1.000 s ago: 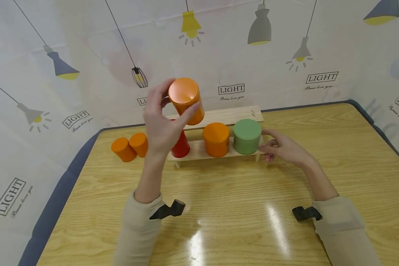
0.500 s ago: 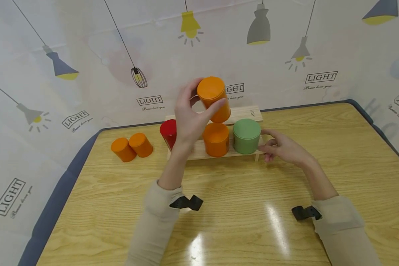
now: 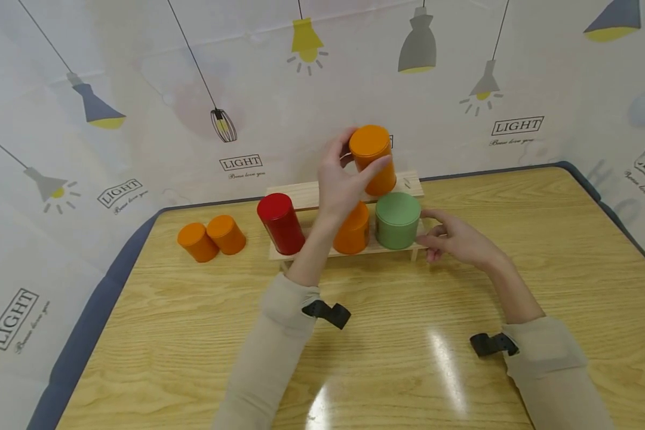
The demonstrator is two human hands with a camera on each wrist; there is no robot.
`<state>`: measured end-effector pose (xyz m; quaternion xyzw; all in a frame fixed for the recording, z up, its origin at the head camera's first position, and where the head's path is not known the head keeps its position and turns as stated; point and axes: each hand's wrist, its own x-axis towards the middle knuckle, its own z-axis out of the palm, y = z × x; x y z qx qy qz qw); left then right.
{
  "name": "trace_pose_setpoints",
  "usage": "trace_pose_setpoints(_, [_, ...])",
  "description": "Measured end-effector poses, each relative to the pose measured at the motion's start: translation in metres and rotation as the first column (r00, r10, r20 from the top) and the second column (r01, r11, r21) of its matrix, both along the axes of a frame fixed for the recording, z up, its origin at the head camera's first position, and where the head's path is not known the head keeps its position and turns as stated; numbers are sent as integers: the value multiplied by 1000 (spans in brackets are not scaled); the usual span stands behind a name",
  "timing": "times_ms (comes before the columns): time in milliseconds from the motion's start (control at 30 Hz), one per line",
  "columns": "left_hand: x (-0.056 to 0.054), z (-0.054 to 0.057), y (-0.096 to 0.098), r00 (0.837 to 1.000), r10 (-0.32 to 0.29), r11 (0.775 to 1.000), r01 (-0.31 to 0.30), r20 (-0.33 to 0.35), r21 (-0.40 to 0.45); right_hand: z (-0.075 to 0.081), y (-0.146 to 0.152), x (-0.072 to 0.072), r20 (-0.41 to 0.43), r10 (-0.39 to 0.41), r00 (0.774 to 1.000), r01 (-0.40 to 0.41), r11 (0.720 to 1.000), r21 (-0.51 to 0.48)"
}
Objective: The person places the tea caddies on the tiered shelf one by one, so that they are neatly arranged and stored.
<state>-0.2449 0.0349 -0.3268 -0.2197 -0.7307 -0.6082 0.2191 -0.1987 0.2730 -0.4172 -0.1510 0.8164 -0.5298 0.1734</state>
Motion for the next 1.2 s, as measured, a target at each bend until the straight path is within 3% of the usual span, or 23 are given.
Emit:
trace_pose_setpoints(533, [-15,-7,26,994,-8,996,18,110,-92,0,-1,-1,-11,1,1000,-2,1000,-15])
trace_pose_setpoints(833, [-17,-11,32,990,-28,993,44,137,-111,-1,-1,-1,-15,12,1000,-12,1000,-24])
trace_pose_setpoints(1200, [-13,-7,31,987,-1,992,22,158,-126,1,-1,0,-2,8,1000,-8,1000,-28])
